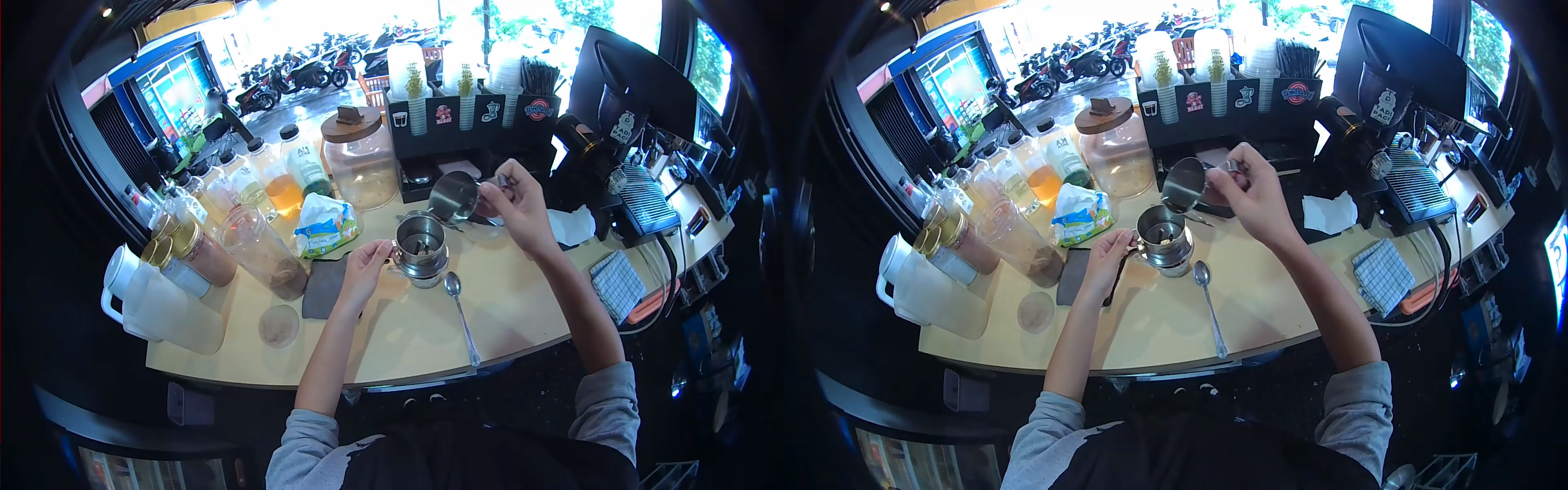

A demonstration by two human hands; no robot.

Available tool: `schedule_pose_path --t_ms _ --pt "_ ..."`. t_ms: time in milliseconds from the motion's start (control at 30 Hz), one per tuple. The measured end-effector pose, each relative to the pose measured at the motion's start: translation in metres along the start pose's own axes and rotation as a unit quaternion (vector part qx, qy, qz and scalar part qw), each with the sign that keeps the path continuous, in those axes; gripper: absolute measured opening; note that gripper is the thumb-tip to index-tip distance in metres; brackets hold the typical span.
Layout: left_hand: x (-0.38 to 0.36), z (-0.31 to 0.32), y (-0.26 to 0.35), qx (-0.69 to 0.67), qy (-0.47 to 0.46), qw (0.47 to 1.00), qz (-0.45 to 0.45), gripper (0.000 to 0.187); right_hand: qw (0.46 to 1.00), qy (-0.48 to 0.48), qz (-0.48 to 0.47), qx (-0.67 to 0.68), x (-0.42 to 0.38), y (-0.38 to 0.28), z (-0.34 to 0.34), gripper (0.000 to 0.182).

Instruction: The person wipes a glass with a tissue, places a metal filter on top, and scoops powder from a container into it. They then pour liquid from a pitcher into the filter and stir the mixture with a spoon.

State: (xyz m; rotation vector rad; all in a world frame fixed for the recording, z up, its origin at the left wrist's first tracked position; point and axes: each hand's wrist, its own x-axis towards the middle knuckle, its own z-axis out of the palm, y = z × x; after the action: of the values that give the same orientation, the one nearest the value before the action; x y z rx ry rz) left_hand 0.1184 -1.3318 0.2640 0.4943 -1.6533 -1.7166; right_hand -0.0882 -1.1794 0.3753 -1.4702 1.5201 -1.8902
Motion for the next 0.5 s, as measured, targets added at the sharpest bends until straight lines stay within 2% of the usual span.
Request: schedule_pose_path --t_ms 33,200,300,433,500 --pt "0.000 -0.001 -0.001 -0.002 -0.011 1.000 0.002 0.024 0.997 0.029 0.007 0.070 -0.003 0.004 -0.002 0.019" --pt "-0.001 -0.006 -0.005 0.019 -0.017 1.000 -0.004 0.025 0.987 0.090 0.051 0.120 -0.022 0.040 -0.021 0.018" --pt "-0.001 -0.009 -0.011 0.017 -0.029 0.999 -0.002 0.026 0.966 0.128 0.103 0.202 -0.035 0.068 -0.030 0.022" --pt "-0.001 -0.011 -0.013 0.020 -0.039 0.999 -0.012 0.025 0.944 0.176 0.124 0.251 -0.050 0.117 -0.037 0.022" --pt "0.000 -0.011 -0.015 0.017 -0.039 0.999 -0.013 0.025 0.943 0.172 0.126 0.257 -0.056 0.125 -0.035 0.022"
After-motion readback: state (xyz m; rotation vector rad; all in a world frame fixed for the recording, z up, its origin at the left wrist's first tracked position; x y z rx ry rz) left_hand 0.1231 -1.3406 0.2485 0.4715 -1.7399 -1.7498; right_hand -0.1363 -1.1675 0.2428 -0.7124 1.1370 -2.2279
